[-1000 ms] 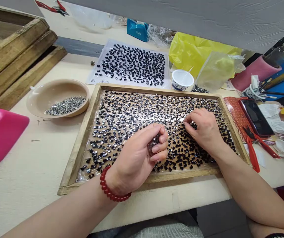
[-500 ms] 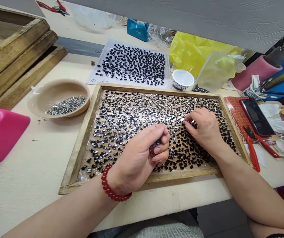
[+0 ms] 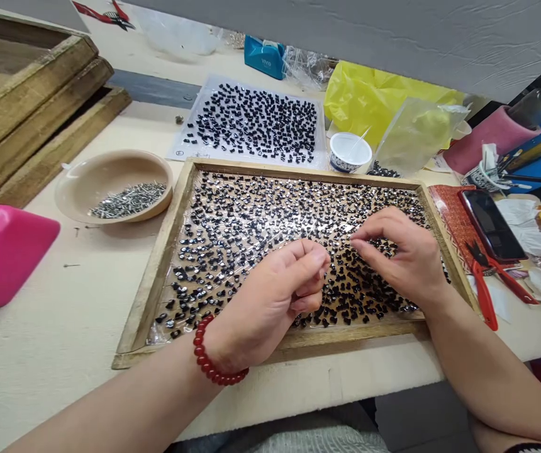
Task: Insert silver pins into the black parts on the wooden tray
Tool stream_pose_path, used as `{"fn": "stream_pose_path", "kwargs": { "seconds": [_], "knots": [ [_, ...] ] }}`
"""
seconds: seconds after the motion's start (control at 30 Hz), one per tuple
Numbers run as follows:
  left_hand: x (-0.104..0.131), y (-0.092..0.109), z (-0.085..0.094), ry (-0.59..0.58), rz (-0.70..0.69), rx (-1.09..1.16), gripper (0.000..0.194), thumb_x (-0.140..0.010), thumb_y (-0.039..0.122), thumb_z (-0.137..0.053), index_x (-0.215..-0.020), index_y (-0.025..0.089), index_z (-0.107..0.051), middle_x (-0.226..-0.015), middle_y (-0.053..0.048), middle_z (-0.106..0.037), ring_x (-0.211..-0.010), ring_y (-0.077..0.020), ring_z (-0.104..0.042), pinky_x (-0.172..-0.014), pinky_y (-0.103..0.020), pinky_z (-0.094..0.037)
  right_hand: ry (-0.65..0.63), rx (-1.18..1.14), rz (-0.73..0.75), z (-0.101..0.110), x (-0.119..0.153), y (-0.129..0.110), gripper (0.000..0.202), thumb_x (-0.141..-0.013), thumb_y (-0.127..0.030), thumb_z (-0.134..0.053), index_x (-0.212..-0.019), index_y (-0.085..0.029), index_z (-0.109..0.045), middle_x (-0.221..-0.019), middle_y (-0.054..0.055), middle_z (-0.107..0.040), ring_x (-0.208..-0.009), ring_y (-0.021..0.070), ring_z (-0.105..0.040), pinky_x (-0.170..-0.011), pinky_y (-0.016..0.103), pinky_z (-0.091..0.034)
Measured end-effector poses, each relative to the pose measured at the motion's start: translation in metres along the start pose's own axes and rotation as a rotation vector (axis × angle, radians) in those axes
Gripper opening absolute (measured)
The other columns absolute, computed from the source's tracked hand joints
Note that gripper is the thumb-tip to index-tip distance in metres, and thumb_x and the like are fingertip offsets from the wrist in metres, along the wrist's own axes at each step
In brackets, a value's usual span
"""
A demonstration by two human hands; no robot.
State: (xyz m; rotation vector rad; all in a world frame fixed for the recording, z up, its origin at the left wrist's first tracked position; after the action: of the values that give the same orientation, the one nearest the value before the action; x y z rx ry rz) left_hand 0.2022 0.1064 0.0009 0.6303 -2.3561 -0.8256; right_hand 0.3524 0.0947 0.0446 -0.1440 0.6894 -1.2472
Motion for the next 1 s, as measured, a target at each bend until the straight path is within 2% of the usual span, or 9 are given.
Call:
{"fn": "stream_pose_path", "kwargs": {
  "seconds": [0.07,0.13,0.4,0.5,0.57,0.67,0.77,0.9,1.0],
  "knots": [
    [0.0,-0.003,-0.001,-0.033,0.044,-0.075,0.02,-0.089,0.029,-0.054,-0.078,0.015,-0.048,-0.066,0.005,-0.033,-0.054,-0.0053,-0.021,-0.044,-0.014,-0.022,-0.083,-0.189,0.067,-0.001,0.001,-0.016,0.006,-0.08,-0.02,-0.062,-0.086,-0.019,-0.061,-0.082,0.003,-0.062,-0.083,0.0149,-0.057,-0.075,0.031,-0.046],
    [0.001,-0.006,-0.003,-0.062,0.083,-0.136,0.019,-0.088,0.031,-0.058,-0.079,0.015,-0.05,-0.066,0.005,-0.034,-0.054,-0.0049,-0.024,-0.045,-0.013,-0.024,-0.115,-0.28,0.099,-0.002,0.002,-0.026,0.008,-0.08,-0.018,-0.062,-0.087,-0.02,-0.061,-0.082,0.003,-0.061,-0.083,0.014,-0.057,-0.075,0.031,-0.047],
    [0.001,-0.011,-0.006,-0.089,0.108,-0.138,0.021,-0.087,0.032,-0.057,-0.079,0.013,-0.052,-0.067,0.004,-0.035,-0.053,-0.0049,-0.022,-0.043,-0.014,-0.022,-0.083,-0.365,0.069,-0.002,0.003,-0.026,0.008,-0.079,-0.013,-0.061,-0.08,-0.021,-0.059,-0.075,0.0,-0.058,-0.076,0.0125,-0.055,-0.07,0.03,-0.046],
    [0.0,-0.006,-0.002,-0.016,0.077,-0.015,0.017,-0.091,0.025,-0.048,-0.089,0.011,-0.056,-0.073,0.002,-0.04,-0.055,-0.0051,-0.023,-0.044,-0.014,-0.021,0.048,-0.204,0.023,0.008,0.002,-0.016,0.009,-0.079,-0.013,-0.06,-0.078,-0.021,-0.057,-0.075,0.001,-0.058,-0.076,0.0135,-0.055,-0.069,0.03,-0.045],
    [0.0,0.0,0.002,0.053,0.031,0.059,0.013,-0.091,0.017,-0.044,-0.094,0.011,-0.056,-0.075,0.001,-0.042,-0.055,-0.0046,-0.024,-0.045,-0.014,-0.023,0.066,-0.008,0.008,0.01,0.001,-0.007,0.008,-0.079,-0.013,-0.059,-0.077,-0.02,-0.056,-0.076,0.002,-0.059,-0.077,0.0149,-0.054,-0.071,0.032,-0.044],
    [0.0,0.009,0.007,0.11,-0.04,0.078,0.011,-0.091,0.013,-0.044,-0.096,0.013,-0.054,-0.072,0.003,-0.041,-0.051,-0.0036,-0.023,-0.043,-0.014,-0.023,-0.077,0.244,0.008,-0.001,0.001,0.007,0.008,-0.082,-0.016,-0.056,-0.075,-0.019,-0.056,-0.076,0.003,-0.061,-0.077,0.0164,-0.053,-0.073,0.034,-0.041],
    [0.0,0.011,0.008,0.11,-0.059,0.056,0.006,-0.092,0.018,-0.046,-0.09,0.015,-0.052,-0.068,0.004,-0.04,-0.049,-0.0037,-0.02,-0.041,-0.013,-0.017,-0.188,0.354,-0.011,-0.012,0.003,0.016,0.009,-0.083,-0.018,-0.054,-0.074,-0.019,-0.055,-0.076,0.003,-0.061,-0.077,0.0167,-0.052,-0.074,0.033,-0.037],
    [-0.002,0.008,0.008,0.075,-0.05,0.028,0.024,-0.093,0.027,-0.044,-0.074,0.015,-0.049,-0.059,0.005,-0.035,-0.046,-0.0044,-0.017,-0.039,-0.015,-0.013,-0.235,0.391,-0.01,-0.018,0.005,0.016,0.009,-0.083,-0.018,-0.053,-0.074,-0.019,-0.055,-0.076,0.002,-0.061,-0.078,0.0169,-0.051,-0.073,0.032,-0.034],
    [-0.003,0.008,0.01,0.071,-0.087,0.017,0.027,-0.093,0.031,-0.045,-0.072,0.015,-0.051,-0.056,0.005,-0.032,-0.046,-0.0051,-0.017,-0.039,-0.016,-0.013,-0.258,0.4,0.003,-0.02,0.006,0.015,0.009,-0.083,-0.018,-0.054,-0.074,-0.019,-0.055,-0.077,0.002,-0.061,-0.078,0.0166,-0.05,-0.072,0.032,-0.032]
  ]
}}
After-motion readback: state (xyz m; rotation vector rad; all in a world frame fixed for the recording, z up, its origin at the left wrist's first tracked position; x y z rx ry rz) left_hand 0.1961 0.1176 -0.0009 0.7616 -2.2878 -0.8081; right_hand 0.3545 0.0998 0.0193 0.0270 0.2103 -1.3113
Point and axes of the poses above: each hand's wrist, its own x-axis away from the middle knuckle, its own z-axis out of the back of the hand, y = z × x, the point moved 6 cm from there along -x, towards the middle knuckle
